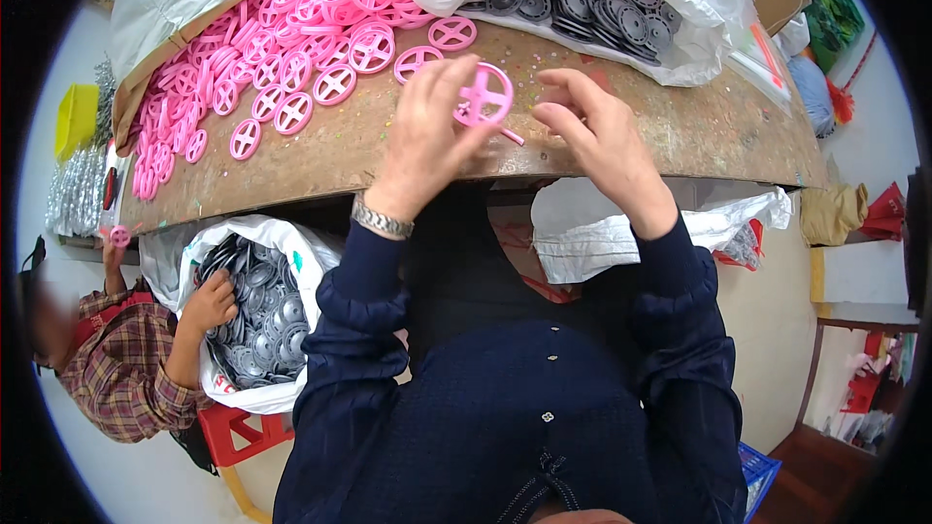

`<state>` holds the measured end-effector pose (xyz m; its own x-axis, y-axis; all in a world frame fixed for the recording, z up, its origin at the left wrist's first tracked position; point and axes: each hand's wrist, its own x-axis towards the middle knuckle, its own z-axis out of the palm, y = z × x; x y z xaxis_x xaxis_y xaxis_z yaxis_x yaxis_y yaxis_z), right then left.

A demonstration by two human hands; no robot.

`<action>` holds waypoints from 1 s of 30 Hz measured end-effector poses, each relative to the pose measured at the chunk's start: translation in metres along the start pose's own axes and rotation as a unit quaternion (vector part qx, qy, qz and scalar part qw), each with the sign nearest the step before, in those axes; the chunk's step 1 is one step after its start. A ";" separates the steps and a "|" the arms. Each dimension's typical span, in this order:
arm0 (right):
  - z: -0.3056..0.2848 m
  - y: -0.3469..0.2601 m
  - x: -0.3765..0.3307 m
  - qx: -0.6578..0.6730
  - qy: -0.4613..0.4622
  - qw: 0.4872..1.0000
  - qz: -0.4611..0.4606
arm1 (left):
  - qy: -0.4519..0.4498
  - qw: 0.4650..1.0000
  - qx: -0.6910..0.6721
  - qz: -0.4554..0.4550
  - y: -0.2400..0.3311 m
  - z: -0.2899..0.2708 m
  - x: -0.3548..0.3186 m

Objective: Assembling plastic toy components at a factory workbench.

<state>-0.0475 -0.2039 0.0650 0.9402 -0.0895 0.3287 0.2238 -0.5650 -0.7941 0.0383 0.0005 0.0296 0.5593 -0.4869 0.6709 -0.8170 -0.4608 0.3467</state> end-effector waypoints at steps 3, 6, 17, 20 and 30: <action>0.020 0.010 0.013 0.129 -0.043 0.990 0.041 | 0.017 0.997 -0.041 0.060 0.020 0.002 -0.004; 0.026 0.008 0.016 0.167 -0.043 0.984 0.042 | 0.021 0.991 -0.127 -0.025 0.029 0.006 -0.008; -0.017 0.041 0.034 -0.070 0.110 0.989 -0.062 | -0.021 0.737 -0.590 -0.329 0.019 0.018 -0.015; -0.057 0.076 0.058 -0.242 0.207 0.945 -0.077 | -0.007 0.728 -0.599 -0.332 0.016 0.022 -0.016; -0.079 0.133 0.100 -0.335 0.198 0.921 0.000 | -0.015 0.715 -0.614 -0.333 0.011 0.025 -0.020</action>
<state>0.0565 -0.3527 0.0328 0.7436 -0.3064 0.5943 -0.1100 -0.9328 -0.3432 0.0218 -0.0133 0.0041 0.8694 -0.4875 0.0802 0.1362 0.3927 0.9095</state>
